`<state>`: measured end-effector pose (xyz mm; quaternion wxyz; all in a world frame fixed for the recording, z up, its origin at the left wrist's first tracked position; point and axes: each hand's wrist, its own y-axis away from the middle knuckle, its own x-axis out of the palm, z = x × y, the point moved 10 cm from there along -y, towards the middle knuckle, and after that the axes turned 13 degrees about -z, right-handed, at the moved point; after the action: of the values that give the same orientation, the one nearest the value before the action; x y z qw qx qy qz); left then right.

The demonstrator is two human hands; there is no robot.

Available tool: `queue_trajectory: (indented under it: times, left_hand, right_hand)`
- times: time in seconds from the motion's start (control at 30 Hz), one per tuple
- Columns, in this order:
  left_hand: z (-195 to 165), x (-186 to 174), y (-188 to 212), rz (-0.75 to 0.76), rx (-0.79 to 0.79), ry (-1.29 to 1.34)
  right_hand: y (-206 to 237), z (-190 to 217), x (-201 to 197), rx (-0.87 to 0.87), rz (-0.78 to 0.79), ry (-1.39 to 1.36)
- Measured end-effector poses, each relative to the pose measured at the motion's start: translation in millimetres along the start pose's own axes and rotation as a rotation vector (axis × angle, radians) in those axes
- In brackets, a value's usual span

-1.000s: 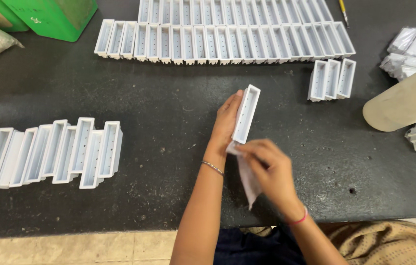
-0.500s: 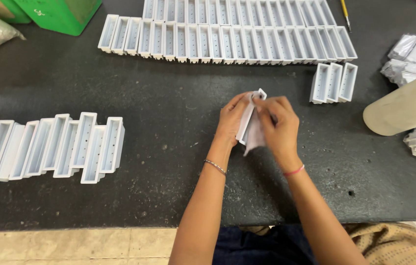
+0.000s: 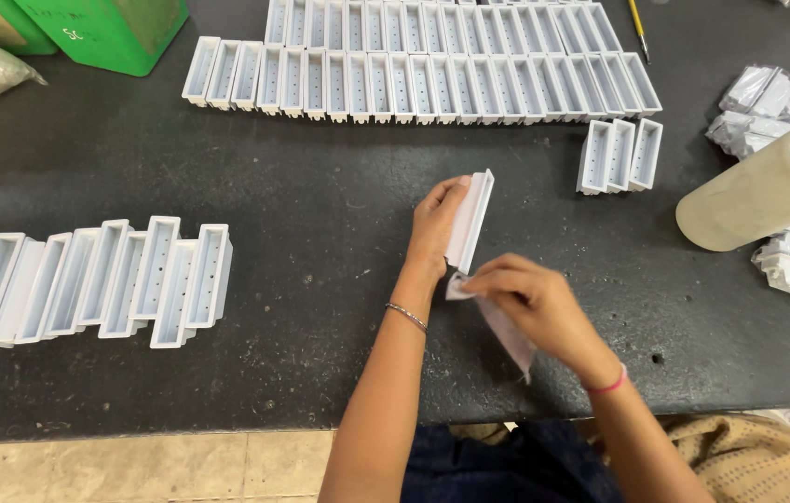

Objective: The person wipes the interior and exterior surfaces of small white plastic trays with a cloth. They pick up each tray, wipe it, and place it back on the table among other trays.

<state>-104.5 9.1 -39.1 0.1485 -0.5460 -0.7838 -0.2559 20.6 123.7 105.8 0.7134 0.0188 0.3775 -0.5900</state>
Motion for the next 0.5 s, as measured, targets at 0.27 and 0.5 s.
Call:
queue_trajectory:
  times: [0.27, 0.5]
  left_hand:
    - [0, 11, 6, -0.006, 0.200, -0.217]
    - [2, 13, 11, -0.020, 0.178, -0.215]
  right_hand:
    - [-44, -16, -58, -0.002, -0.457, 0.210]
    - [-57, -22, -15, -0.090, -0.422, 0.320]
